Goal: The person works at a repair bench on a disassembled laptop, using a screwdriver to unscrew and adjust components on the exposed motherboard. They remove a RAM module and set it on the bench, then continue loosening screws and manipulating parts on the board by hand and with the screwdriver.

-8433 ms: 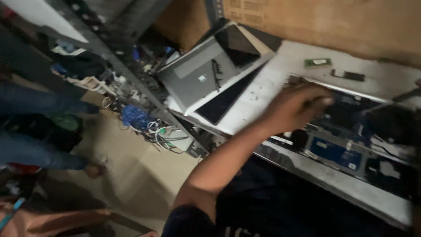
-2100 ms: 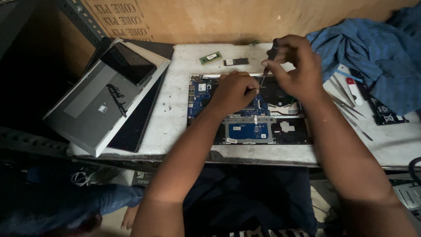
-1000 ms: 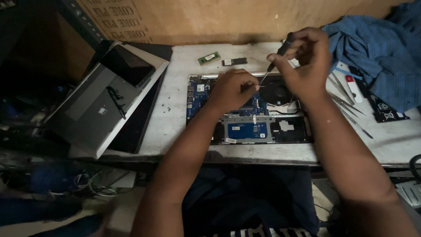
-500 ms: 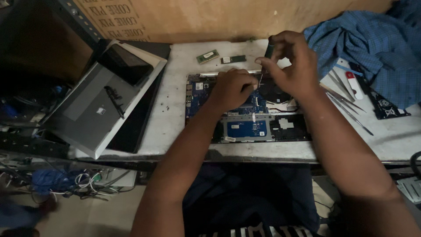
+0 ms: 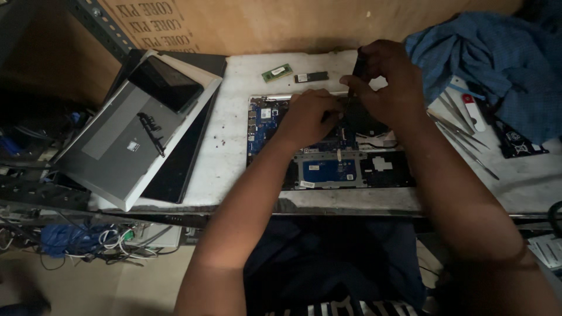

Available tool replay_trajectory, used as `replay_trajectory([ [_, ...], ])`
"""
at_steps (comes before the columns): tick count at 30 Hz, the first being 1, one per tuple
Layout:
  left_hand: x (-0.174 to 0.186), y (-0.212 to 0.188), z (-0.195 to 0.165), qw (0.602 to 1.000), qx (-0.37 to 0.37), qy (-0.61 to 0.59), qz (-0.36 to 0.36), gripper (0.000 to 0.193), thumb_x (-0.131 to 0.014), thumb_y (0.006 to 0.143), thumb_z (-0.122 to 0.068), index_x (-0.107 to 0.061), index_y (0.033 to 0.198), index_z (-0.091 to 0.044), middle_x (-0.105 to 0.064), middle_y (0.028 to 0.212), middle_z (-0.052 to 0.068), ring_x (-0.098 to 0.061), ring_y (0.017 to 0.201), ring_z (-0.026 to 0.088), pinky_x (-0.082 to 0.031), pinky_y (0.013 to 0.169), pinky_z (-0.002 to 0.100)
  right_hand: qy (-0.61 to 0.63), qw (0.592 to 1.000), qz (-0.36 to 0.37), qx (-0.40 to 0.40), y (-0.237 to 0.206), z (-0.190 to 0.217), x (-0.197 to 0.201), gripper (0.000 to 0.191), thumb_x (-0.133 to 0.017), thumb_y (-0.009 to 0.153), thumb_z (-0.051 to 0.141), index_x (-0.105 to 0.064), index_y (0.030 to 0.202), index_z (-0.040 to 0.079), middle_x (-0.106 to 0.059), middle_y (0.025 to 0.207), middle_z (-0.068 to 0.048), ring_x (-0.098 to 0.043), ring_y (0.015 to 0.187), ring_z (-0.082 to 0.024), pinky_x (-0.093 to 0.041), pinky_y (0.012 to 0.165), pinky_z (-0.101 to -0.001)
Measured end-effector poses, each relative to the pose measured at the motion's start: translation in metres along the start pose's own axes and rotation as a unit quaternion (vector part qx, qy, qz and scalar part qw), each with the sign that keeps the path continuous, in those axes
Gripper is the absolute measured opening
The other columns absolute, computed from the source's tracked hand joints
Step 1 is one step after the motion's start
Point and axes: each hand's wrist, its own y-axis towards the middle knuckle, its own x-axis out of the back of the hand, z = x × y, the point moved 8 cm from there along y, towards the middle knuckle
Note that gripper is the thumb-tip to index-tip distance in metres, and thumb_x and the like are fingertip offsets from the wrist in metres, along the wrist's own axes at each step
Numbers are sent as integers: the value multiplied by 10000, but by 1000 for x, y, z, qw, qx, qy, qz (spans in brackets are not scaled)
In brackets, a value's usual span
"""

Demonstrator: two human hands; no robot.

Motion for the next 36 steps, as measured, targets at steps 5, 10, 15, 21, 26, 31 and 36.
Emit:
replay_trajectory([
  [5,0,1,0,1000,9,-7,3,75,-758,835,-173,-783,905,-164,-703,934,34,-652,980,301,-454,860,470,39,999,2,-7,-3,-4,-2,524,-879,1006,45,-504,1372,25,-700,993,-119,-760,933,-184,-620,850,-314],
  [10,1,-2,2,999,12,-31,-19,59,-759,830,-170,-783,883,-164,-700,920,29,-660,960,288,-468,862,455,62,998,5,2,-4,-5,-3,490,-871,1017,30,-498,1334,12,-660,1008,-148,-724,888,-164,-609,816,-280],
  [15,0,-1,3,999,0,-24,-29,57,-765,823,-158,-785,875,-170,-700,922,24,-660,966,289,-468,863,458,34,999,4,-5,-4,-5,-3,559,-922,973,55,-501,1339,14,-666,999,-117,-708,889,-159,-591,803,-280],
  [21,-1,-1,4,999,10,-45,-18,74,-766,821,-152,-778,892,-166,-705,909,13,-666,953,274,-464,863,457,29,999,18,4,2,6,0,480,-877,993,53,-522,1312,-1,-684,1050,-135,-726,931,-171,-595,827,-289],
  [26,0,-1,3,999,6,-39,-31,62,-773,813,-143,-771,872,-163,-698,868,25,-666,910,279,-458,833,460,51,998,26,27,3,21,2,357,-706,994,-49,-522,1300,-52,-679,1110,-172,-728,1045,-230,-608,926,-330],
  [31,10,1,2,993,-22,-99,-63,162,-722,839,-79,-713,996,-118,-680,923,73,-677,927,292,-522,831,420,67,997,9,-19,6,11,-1,408,-843,977,23,-541,1248,-18,-640,1132,-160,-688,908,-186,-580,847,-289],
  [36,21,3,-7,989,-44,-113,-81,239,-717,840,-42,-671,1075,-51,-668,960,130,-664,958,328,-525,863,434,146,989,10,-8,1,4,-3,371,-696,1008,-62,-468,1299,-30,-607,1218,-177,-639,1103,-182,-544,977,-317],
])
